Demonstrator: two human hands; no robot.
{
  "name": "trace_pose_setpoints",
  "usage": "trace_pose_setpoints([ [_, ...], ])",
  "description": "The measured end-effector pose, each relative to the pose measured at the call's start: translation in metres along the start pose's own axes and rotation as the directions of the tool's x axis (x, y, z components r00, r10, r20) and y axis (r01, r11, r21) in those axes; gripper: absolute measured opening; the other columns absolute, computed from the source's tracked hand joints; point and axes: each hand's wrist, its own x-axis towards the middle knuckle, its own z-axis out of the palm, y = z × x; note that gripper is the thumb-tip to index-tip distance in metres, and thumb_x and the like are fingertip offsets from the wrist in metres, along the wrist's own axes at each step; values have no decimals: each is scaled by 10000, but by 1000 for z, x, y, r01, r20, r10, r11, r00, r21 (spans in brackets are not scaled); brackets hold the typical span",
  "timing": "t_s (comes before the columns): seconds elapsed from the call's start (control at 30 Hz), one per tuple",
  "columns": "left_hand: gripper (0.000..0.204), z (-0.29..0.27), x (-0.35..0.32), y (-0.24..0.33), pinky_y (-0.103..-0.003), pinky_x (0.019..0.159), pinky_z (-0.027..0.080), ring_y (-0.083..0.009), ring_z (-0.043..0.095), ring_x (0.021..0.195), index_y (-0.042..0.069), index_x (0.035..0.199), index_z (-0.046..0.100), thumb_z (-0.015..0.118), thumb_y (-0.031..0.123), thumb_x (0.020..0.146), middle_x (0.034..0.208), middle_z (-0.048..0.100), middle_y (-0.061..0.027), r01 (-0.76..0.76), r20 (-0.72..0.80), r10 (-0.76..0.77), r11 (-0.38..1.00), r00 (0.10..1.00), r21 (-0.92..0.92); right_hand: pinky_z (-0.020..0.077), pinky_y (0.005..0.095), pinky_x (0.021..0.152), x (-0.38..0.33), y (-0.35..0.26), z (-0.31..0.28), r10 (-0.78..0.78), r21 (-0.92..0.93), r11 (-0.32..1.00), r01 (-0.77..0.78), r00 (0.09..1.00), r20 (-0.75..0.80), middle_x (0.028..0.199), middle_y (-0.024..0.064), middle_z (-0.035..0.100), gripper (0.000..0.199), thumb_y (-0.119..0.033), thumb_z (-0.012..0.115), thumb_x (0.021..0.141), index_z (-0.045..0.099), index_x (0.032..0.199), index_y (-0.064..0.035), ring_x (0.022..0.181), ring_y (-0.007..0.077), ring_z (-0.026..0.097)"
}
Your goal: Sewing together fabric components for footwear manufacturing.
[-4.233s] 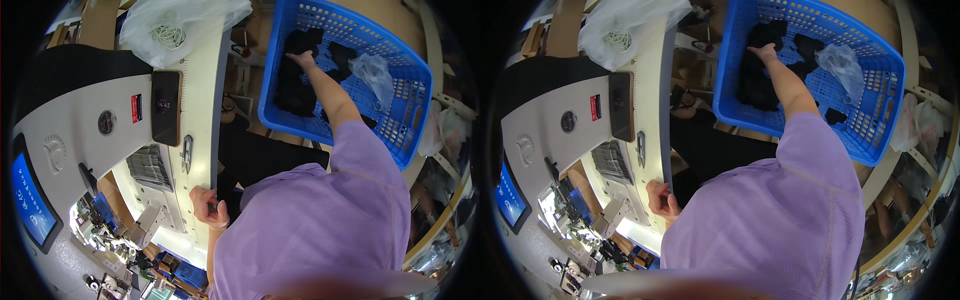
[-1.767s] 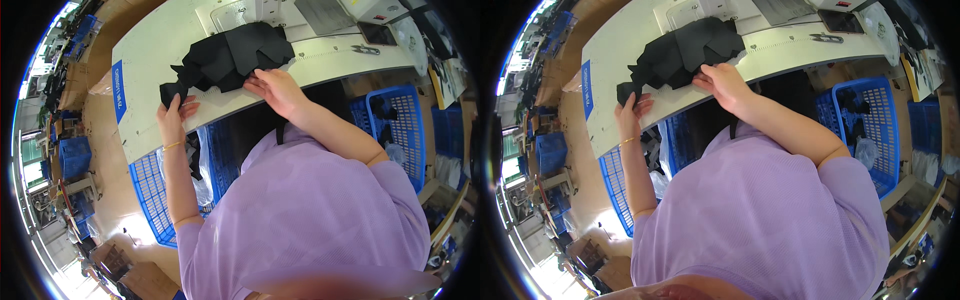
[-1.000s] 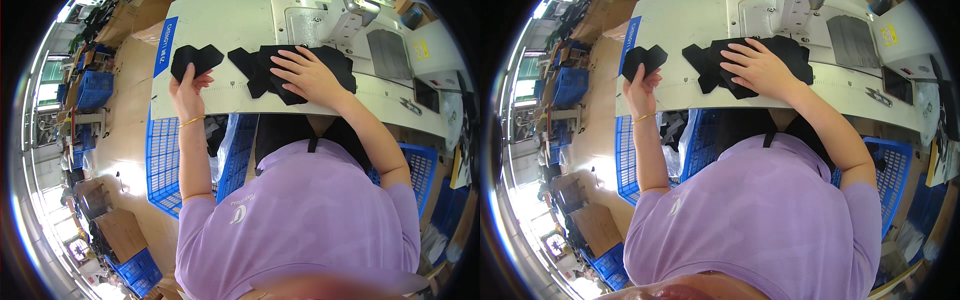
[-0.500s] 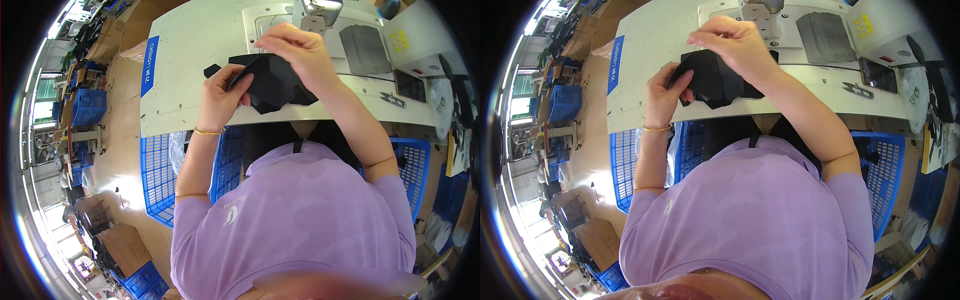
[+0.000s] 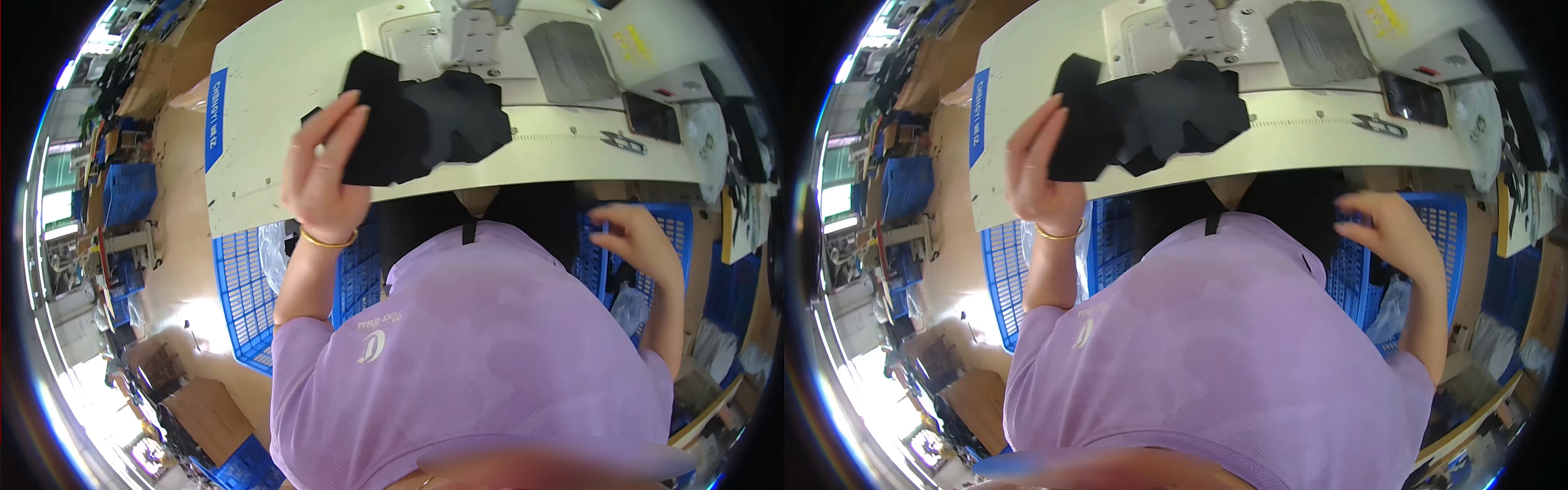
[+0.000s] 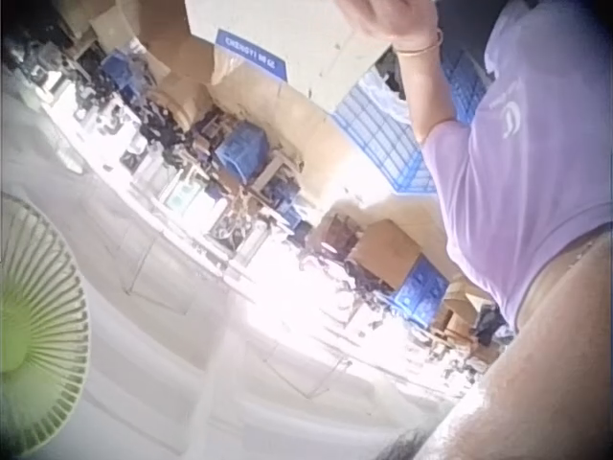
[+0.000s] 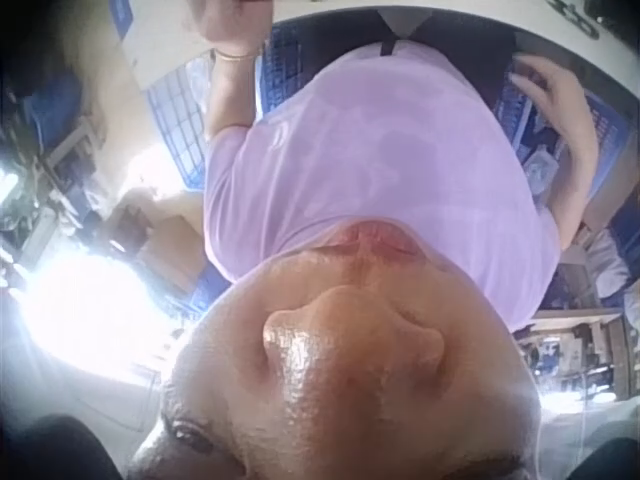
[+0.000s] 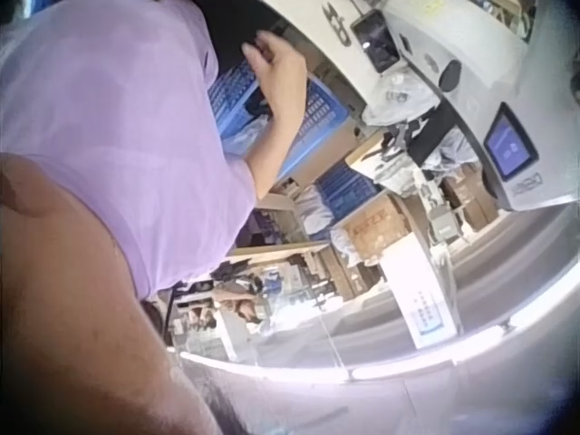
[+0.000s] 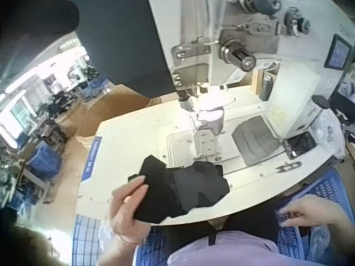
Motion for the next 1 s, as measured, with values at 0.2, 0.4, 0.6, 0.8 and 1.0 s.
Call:
trace_pose_setpoints([
  [0.2,417,42,-9,41,-322,750,573,-301,689,897,-81,1006,698,622,-99,596,1097,664,-209,-183,136,234,933,963,-310,485,220,665,75,-92,51,-178,862,452,230,970,-166,875,66,636,316,-145,615,928,580,1183,39,760,115,608],
  [0.4,340,46,-5,17,-314,855,535,-225,643,1039,-76,1308,499,507,60,996,1152,650,-174,737,412,-629,430,659,-522,480,325,541,117,-102,71,-379,289,715,637,700,-605,713,110,619,154,-113,700,866,604,935,-14,591,237,615],
  [0.6,123,56,9,22,-291,599,443,-163,510,631,-29,912,614,625,90,939,733,607,-101,649,243,-602,700,761,-297,530,385,664,132,-104,72,-602,-50,672,739,506,-618,878,165,687,191,-116,693,853,657,995,7,755,322,669],
  [0.8,107,42,-26,-8,-348,577,458,-294,569,603,-3,900,621,666,93,885,727,587,-175,607,349,-537,784,768,-130,402,478,964,81,65,4,-512,-595,804,-21,485,-709,1128,172,606,305,5,638,810,614,1114,21,1083,373,539],
  [1.0,153,72,-48,-2,-445,610,498,-390,629,733,40,898,615,634,192,901,758,630,-186,617,453,-528,785,718,-63,471,400,864,65,97,0,-448,-584,811,33,676,-585,1038,159,595,274,34,633,804,597,1076,40,989,340,572],
])
